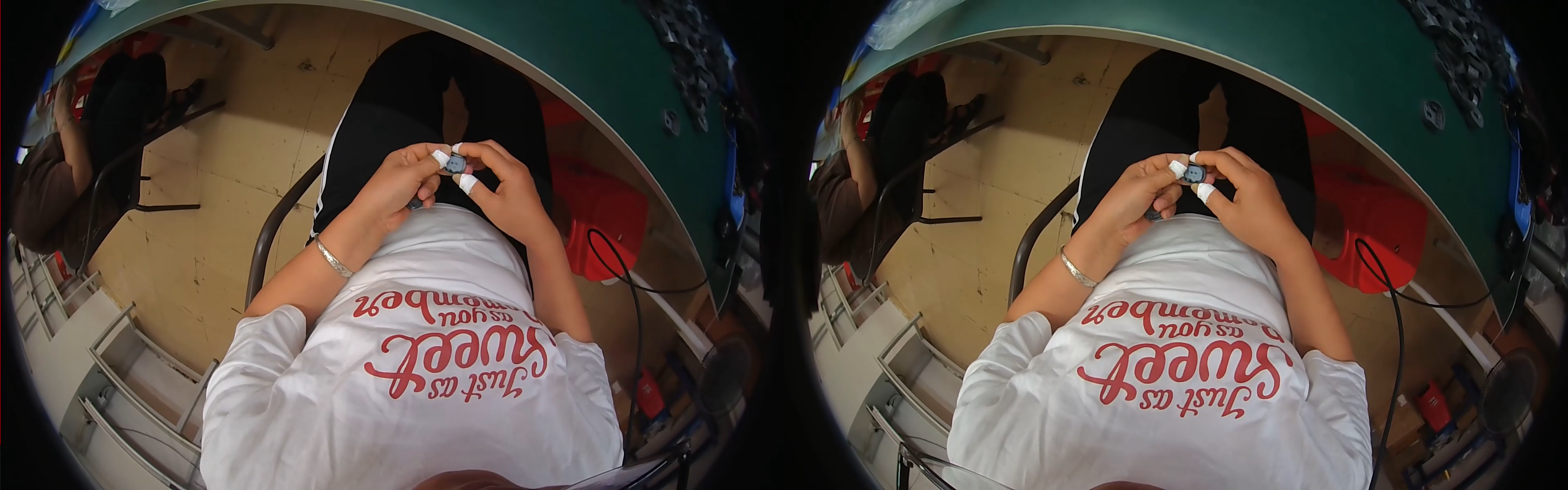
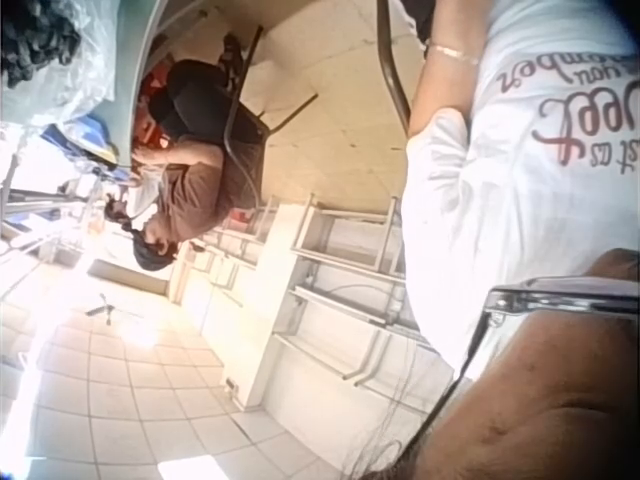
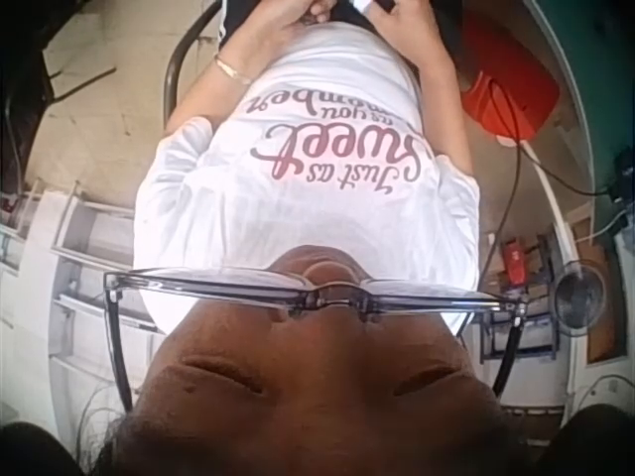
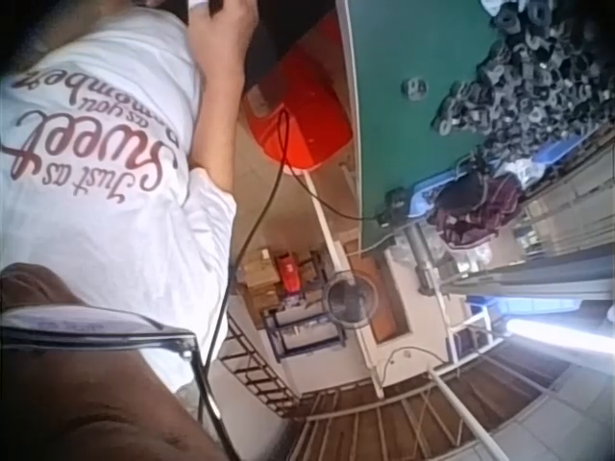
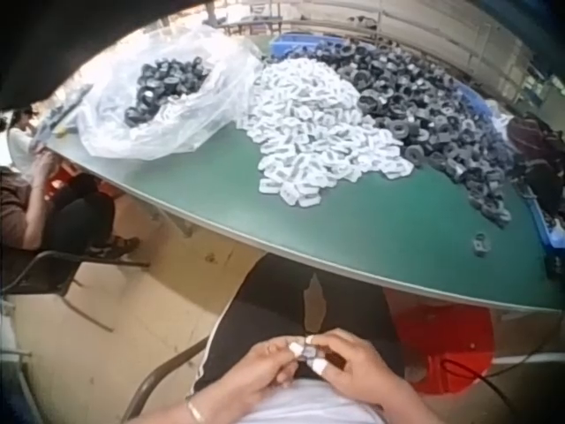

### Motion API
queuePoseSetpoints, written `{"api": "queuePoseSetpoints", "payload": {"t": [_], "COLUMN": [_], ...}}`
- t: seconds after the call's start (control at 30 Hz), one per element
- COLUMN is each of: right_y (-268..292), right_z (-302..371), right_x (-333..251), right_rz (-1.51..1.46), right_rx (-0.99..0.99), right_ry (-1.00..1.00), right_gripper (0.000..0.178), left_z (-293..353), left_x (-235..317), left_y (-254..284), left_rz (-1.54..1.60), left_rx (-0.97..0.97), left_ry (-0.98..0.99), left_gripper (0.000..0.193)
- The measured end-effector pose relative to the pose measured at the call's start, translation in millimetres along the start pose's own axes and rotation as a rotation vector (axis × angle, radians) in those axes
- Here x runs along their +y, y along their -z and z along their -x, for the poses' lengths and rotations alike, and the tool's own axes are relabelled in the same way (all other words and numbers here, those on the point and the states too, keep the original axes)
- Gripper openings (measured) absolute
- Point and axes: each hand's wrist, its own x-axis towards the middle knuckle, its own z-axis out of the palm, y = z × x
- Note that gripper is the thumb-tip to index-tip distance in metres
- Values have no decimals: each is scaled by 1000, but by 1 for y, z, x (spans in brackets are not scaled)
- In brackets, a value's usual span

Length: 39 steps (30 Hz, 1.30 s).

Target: The person assembles small components by picking up plastic parts from the table and fitting them together by hand.

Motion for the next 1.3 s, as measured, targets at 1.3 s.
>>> {"api": "queuePoseSetpoints", "payload": {"t": [1.3], "right_y": [15], "right_z": [-2], "right_x": [-30], "right_rz": [-869], "right_rx": [61], "right_ry": [-227], "right_gripper": [36], "left_z": [34], "left_x": [33], "left_y": [-25], "left_rz": [-1156], "left_rx": [28], "left_ry": [-1059], "left_gripper": [37]}}
